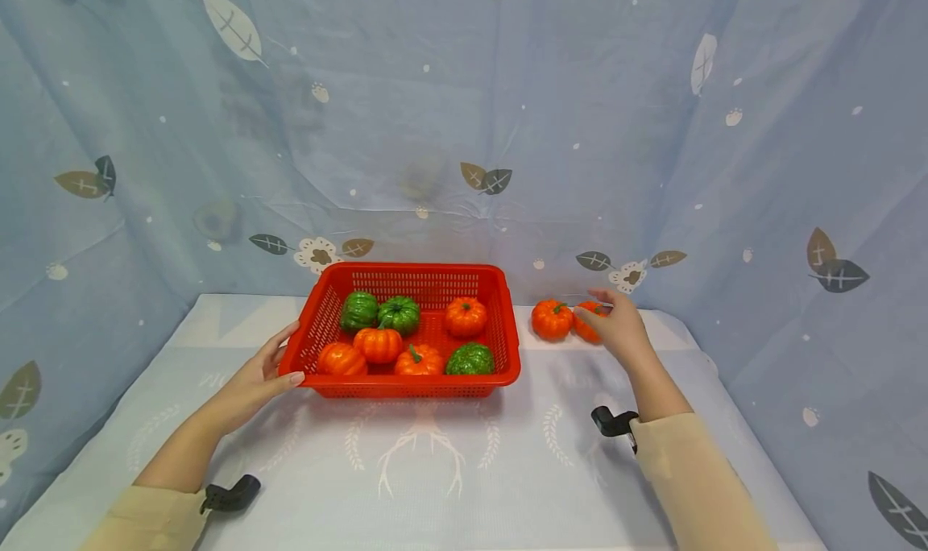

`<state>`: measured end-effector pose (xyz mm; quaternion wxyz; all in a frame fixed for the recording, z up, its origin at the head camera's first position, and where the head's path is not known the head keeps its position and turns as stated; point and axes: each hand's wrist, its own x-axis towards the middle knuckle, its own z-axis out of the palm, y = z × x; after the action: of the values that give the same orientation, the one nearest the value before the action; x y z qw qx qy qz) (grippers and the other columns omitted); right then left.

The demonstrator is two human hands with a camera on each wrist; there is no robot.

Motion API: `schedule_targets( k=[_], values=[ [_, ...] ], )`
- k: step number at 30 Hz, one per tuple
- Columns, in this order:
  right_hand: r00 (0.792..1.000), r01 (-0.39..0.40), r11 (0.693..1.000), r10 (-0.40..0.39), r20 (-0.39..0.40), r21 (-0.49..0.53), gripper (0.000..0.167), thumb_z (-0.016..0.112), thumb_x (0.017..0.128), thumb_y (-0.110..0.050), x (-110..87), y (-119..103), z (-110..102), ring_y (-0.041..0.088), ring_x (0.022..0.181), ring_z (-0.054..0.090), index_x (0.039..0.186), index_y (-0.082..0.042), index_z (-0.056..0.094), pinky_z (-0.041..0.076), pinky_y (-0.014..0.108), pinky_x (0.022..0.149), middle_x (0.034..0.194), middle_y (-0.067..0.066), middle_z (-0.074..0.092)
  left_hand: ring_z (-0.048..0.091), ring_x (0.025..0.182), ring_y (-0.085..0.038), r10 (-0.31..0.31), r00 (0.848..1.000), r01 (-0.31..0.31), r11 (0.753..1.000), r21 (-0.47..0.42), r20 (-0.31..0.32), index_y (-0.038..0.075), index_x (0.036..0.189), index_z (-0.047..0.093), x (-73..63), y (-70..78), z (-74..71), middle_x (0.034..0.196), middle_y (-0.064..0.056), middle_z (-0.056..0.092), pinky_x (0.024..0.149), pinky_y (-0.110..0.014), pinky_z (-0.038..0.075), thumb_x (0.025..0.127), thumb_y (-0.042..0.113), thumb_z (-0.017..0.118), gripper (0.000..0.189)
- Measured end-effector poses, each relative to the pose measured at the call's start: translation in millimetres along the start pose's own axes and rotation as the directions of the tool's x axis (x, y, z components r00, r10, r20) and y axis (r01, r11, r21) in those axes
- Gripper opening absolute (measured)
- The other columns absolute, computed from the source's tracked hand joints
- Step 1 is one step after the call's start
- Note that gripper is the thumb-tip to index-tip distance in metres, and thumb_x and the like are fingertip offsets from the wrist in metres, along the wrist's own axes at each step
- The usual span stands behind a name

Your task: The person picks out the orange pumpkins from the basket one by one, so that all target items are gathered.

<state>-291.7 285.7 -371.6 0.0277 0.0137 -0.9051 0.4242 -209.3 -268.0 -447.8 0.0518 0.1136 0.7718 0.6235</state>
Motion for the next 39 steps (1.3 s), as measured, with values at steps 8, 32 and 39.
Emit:
schedule_targets(
  k=[8, 32, 39],
  values=[
    [0.989, 0.102, 0.993, -0.095, 0.117, -0.056, 0.059, 0.070, 0.095, -0.026, 5.5, -54, 14, 0.045, 0.130, 0.048, 0.144, -0.002, 0.049, 0.046, 0.054, 0.102, 0.145, 0.027, 0.047, 0.034, 0.141, -0.046, -0.020, 1.000, 0.021, 0.999, 0.050, -0.013, 0.018, 0.162, 0.008, 0.0, 1.8, -0.9, 0.158, -0.027, 0.027, 0.103, -0.037, 0.046, 0.093, 0.015, 0.069, 0.092],
    [0.878, 0.095, 0.995, -0.100, 0.468, 0.033, 0.057, 0.072, 0.093, -0.024, 42.4, -120, 83, 0.036, 0.133, 0.047, 0.144, -0.010, 0.051, 0.040, 0.052, 0.108, 0.147, 0.019, 0.048, 0.033, 0.141, -0.046, -0.020, 1.000, 0.019, 0.999, 0.031, 0.017, 0.017, 0.162, 0.007, 2.6, 1.9, -1.7, 0.158, -0.027, 0.027, 0.096, -0.022, 0.045, 0.093, 0.013, 0.069, 0.092],
    [0.851, -0.030, 0.994, -0.028, 0.524, 0.103, 0.060, 0.072, 0.093, -0.018, 58.6, -124, 107, 0.036, 0.133, 0.045, 0.147, -0.004, 0.047, 0.036, 0.051, 0.111, 0.152, 0.022, 0.040, 0.031, 0.143, -0.046, -0.026, 1.000, 0.026, 0.999, 0.043, 0.002, 0.018, 0.162, 0.007, 0.3, 3.9, -2.0, 0.158, -0.028, 0.025, 0.096, -0.021, 0.044, 0.093, 0.015, 0.070, 0.093]
  ],
)
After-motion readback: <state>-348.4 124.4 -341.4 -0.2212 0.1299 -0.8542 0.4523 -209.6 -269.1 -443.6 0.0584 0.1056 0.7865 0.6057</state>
